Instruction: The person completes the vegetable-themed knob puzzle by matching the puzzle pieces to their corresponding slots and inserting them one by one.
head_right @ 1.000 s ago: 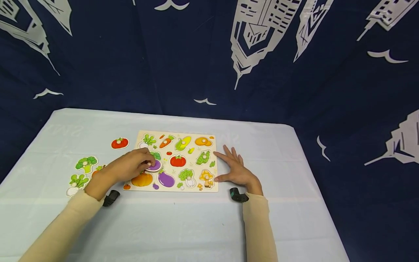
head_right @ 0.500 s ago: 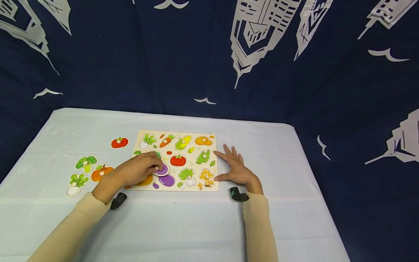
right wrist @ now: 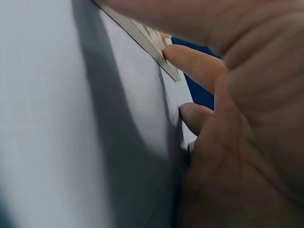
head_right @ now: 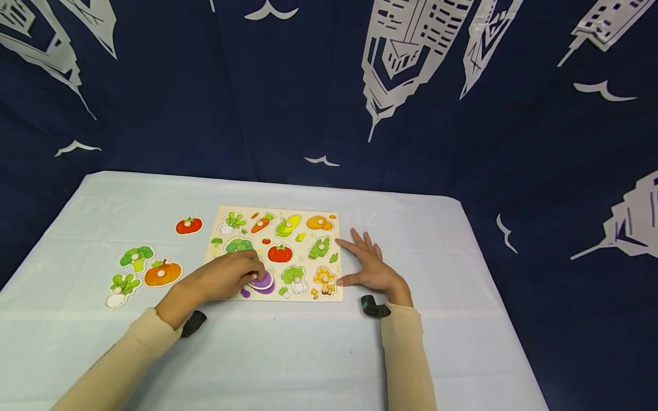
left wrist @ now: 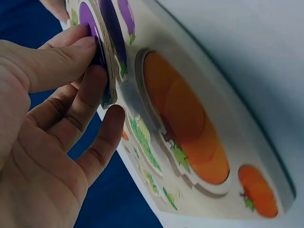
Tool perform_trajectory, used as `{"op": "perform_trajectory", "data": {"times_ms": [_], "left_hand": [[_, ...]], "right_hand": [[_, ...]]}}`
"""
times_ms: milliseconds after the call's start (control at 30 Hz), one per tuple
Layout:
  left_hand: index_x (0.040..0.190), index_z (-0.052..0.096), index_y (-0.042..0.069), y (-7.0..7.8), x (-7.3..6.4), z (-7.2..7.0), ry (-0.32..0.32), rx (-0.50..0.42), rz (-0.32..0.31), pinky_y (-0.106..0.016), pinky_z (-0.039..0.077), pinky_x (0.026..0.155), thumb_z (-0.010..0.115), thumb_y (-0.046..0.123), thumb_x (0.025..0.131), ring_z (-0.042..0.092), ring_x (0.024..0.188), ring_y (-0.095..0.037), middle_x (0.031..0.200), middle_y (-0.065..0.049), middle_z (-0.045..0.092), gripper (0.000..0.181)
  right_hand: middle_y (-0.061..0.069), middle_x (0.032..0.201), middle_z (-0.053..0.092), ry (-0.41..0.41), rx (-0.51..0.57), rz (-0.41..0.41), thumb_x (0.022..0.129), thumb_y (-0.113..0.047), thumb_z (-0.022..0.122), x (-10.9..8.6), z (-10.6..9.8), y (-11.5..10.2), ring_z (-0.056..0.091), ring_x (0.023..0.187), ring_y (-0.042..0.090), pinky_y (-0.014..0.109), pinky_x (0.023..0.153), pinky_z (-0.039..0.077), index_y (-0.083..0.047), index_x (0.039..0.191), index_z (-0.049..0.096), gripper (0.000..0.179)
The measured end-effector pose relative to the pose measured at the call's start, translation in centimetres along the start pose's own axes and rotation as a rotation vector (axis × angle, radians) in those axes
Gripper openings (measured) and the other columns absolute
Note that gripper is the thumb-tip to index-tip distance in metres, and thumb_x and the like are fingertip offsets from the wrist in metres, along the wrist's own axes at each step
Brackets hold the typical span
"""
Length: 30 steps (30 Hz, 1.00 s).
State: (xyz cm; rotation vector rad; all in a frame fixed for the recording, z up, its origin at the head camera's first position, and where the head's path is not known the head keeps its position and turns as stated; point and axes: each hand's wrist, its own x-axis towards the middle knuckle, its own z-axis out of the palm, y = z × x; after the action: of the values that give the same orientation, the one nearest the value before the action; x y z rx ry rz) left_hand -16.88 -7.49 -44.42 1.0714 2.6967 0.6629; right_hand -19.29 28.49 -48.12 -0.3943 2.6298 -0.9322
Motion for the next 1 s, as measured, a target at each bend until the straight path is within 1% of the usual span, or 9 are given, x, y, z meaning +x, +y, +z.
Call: {"op": "perform_trajectory", "data": {"times_ms": [267, 500, 733, 1000], "left_hand": [[0.086, 0.069, 0.016, 0.1, 0.2, 0.7, -0.008, 0.03, 0.023, -0.029, 0.05, 0.076, 0.071, 0.004, 0.09, 0.051, 0.078, -0.011, 0.083, 0.005, 0.056, 0.013], [0.087, 0.069, 0.017, 0.3, 0.1, 1.1, -0.026, 0.033, 0.017, -0.03, 0.052, 0.079, 0.071, 0.0, 0.089, 0.053, 0.082, -0.011, 0.085, 0.007, 0.057, 0.017], [0.086, 0.069, 0.016, 0.3, 0.2, 1.4, -0.021, 0.042, 0.032, -0.03, 0.053, 0.078, 0.072, -0.002, 0.087, 0.054, 0.082, -0.012, 0.085, 0.004, 0.059, 0.018], [0.09, 0.071, 0.016, 0.3, 0.1, 1.5, 0.004, 0.063, 0.039, -0.029, 0.054, 0.079, 0.072, -0.001, 0.088, 0.056, 0.082, -0.011, 0.087, 0.006, 0.059, 0.017]], "right_hand": [[0.011, 0.17, 0.001, 0.002, 0.007, -0.006, 0.07, -0.037, 0.09, -0.3, 0.1, 0.0, -0.015, 0.155, 0.036, 0.063, 0.121, -0.011, -0.025, 0.156, 0.037, 0.102], [0.013, 0.17, 0.0, -0.003, 0.002, -0.016, 0.071, -0.037, 0.09, -0.2, 0.0, -0.2, -0.016, 0.154, 0.038, 0.065, 0.12, -0.011, -0.024, 0.156, 0.036, 0.102], [0.013, 0.169, 0.0, -0.007, 0.004, -0.019, 0.071, -0.037, 0.09, -0.2, 0.0, -0.3, -0.015, 0.154, 0.038, 0.064, 0.12, -0.011, -0.023, 0.156, 0.036, 0.102], [0.013, 0.169, 0.0, -0.004, 0.009, -0.019, 0.071, -0.037, 0.09, -0.1, 0.0, -0.2, -0.016, 0.154, 0.038, 0.064, 0.12, -0.011, -0.023, 0.156, 0.036, 0.102]]}}
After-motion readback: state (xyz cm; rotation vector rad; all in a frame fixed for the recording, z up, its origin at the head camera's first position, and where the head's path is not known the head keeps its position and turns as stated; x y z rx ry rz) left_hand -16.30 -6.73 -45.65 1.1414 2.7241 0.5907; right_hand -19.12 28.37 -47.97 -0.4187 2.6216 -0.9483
